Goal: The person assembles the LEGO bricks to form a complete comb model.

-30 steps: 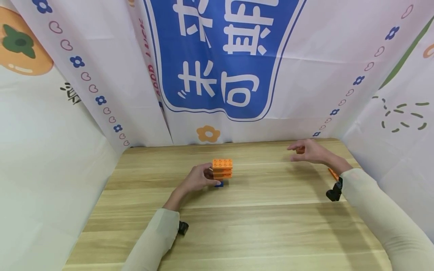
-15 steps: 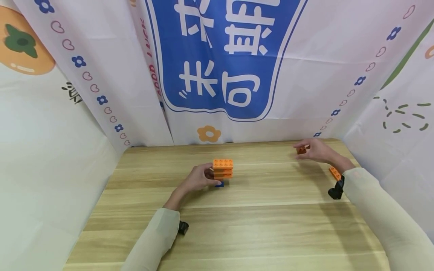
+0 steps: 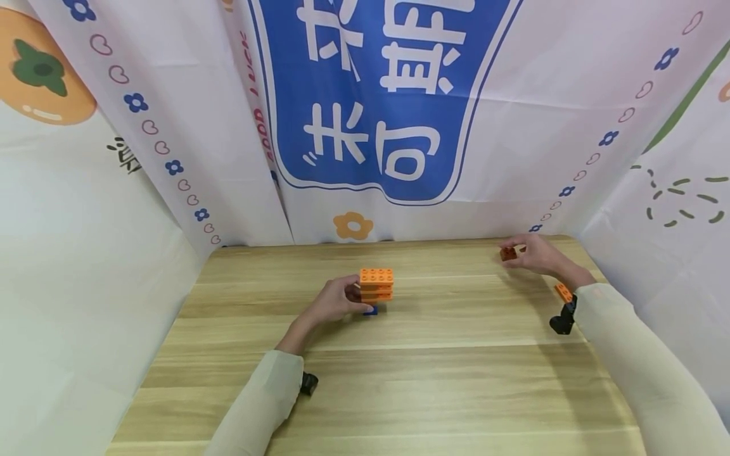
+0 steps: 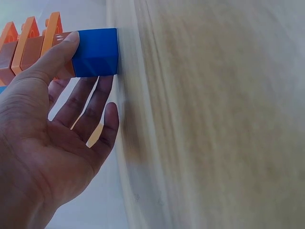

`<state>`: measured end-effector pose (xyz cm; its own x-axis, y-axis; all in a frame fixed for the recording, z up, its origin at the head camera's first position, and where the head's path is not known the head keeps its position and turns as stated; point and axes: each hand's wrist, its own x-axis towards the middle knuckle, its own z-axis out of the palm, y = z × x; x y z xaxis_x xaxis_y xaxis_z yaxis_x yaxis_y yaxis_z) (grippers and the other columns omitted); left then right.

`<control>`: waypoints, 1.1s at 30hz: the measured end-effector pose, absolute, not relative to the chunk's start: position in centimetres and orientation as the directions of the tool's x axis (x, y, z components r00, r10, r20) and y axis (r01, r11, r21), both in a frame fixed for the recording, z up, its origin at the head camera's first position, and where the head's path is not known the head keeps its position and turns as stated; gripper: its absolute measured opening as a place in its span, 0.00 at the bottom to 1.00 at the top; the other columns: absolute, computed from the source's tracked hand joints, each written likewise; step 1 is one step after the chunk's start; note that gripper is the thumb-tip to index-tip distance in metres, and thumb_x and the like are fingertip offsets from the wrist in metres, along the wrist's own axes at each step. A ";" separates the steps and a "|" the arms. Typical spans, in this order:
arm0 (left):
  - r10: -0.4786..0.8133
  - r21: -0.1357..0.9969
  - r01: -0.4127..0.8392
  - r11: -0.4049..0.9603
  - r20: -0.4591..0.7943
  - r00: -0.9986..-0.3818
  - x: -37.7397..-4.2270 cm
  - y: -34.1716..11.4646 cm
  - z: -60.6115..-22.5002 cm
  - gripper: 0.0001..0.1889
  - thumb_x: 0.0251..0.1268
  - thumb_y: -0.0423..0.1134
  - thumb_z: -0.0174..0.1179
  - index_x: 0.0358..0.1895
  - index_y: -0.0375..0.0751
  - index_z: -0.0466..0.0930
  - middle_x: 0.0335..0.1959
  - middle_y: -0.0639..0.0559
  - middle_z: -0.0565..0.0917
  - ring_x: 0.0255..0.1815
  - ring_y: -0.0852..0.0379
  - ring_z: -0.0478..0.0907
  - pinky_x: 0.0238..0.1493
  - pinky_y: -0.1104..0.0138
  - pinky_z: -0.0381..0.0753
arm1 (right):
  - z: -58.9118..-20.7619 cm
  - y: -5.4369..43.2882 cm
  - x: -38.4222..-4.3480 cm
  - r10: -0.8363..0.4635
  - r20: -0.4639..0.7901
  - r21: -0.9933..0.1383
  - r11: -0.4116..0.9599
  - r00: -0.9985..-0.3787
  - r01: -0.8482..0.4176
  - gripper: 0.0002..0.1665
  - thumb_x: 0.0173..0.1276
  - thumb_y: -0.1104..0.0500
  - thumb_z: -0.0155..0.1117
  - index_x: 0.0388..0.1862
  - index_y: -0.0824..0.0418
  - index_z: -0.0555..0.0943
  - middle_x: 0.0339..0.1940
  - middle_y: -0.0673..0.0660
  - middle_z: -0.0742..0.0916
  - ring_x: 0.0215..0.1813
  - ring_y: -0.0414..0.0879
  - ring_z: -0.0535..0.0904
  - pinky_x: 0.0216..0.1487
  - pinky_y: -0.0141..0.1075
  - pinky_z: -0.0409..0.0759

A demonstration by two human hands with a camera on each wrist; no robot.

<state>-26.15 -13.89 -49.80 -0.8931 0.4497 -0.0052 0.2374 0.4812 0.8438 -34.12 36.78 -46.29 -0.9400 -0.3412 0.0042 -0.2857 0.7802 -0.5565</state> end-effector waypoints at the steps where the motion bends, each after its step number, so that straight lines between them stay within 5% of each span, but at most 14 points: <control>1: 0.449 0.844 0.236 0.481 -0.006 -0.893 -26.1 -13.9 -49.8 0.23 0.63 0.37 0.78 0.60 0.41 0.83 0.47 0.50 0.89 0.46 0.56 0.86 0.51 0.62 0.87 | -46.4 36.8 -34.1 -0.342 0.008 -0.555 0.780 -0.940 -0.289 0.31 0.66 0.63 0.79 0.65 0.70 0.82 0.64 0.72 0.84 0.67 0.70 0.77 0.64 0.66 0.77; 33: 0.458 0.843 0.247 0.479 0.000 -0.889 -26.0 -13.8 -49.6 0.22 0.63 0.37 0.78 0.58 0.41 0.83 0.49 0.49 0.89 0.47 0.55 0.86 0.52 0.62 0.87 | -48.2 38.1 -33.9 -0.333 0.092 -0.606 0.729 -0.938 -0.318 0.29 0.63 0.74 0.76 0.64 0.75 0.81 0.60 0.76 0.84 0.62 0.72 0.81 0.58 0.60 0.83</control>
